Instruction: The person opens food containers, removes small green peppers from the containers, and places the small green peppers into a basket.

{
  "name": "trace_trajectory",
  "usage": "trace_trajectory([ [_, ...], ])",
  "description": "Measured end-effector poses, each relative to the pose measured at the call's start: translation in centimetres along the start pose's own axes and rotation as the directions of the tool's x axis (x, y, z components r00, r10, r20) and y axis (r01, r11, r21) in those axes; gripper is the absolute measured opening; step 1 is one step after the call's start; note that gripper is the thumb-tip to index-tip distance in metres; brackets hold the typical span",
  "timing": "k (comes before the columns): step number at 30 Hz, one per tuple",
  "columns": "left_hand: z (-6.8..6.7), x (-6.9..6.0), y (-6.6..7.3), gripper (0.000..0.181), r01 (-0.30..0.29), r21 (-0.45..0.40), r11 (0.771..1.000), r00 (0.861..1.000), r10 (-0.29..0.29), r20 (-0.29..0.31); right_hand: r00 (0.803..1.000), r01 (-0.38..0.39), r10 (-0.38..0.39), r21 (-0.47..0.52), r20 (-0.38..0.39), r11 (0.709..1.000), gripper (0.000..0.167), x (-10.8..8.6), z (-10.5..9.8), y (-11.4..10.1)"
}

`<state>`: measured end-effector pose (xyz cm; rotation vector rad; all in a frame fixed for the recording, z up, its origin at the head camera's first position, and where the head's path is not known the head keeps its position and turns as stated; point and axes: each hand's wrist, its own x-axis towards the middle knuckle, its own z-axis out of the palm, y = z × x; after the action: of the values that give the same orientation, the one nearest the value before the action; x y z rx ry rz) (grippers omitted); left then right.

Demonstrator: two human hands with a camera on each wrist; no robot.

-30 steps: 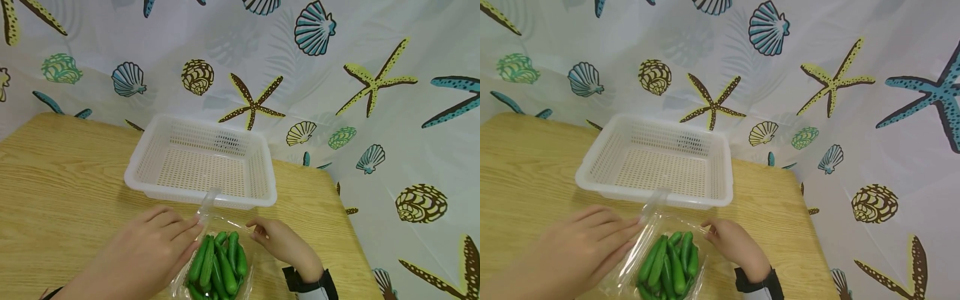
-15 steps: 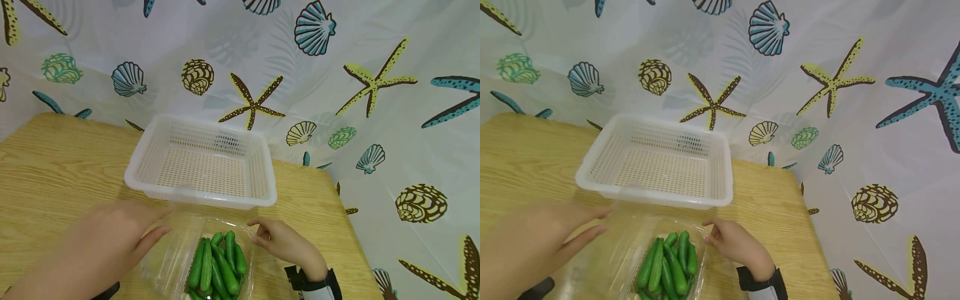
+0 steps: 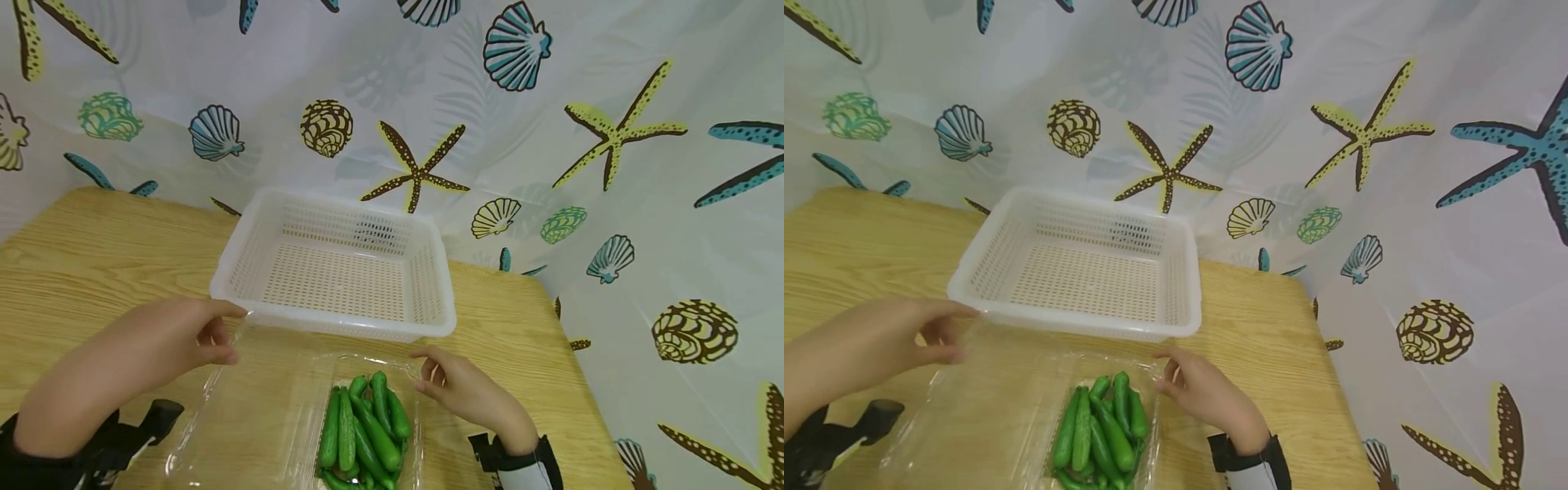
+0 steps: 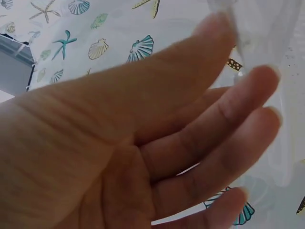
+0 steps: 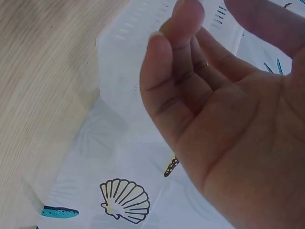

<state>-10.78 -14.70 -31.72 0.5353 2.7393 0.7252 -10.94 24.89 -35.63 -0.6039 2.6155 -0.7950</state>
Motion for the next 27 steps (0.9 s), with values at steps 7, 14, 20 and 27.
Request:
trace_trajectory([
  [7, -0.1, 0.6, -1.9, 0.067, 0.031, -0.109, 0.994, 0.995, -0.02, 0.1, 1.0, 0.017, -0.017, 0.012, -0.002, 1.0, 0.047, -0.2, 0.0, 0.1],
  [14, -0.2, 1.6, -3.6, 0.065, 0.044, -0.199, 0.979, 0.981, -0.005, 0.193, 0.997, 0.075, -0.075, -0.003, -0.02, 0.997, 0.05, -0.2, 0.3, 0.1],
  [20, 0.7, 3.0, -5.9, 0.05, 0.055, -0.288, 0.956, 0.964, 0.024, 0.264, 0.995, 0.093, -0.093, -0.004, -0.026, 0.996, 0.057, 0.1, 0.8, 0.1],
  [27, 2.0, 4.0, -7.4, 0.029, 0.038, -0.316, 0.948, 0.959, 0.054, 0.277, 0.995, 0.09, -0.09, -0.002, -0.045, 0.996, 0.059, 0.4, 1.3, 0.0],
])
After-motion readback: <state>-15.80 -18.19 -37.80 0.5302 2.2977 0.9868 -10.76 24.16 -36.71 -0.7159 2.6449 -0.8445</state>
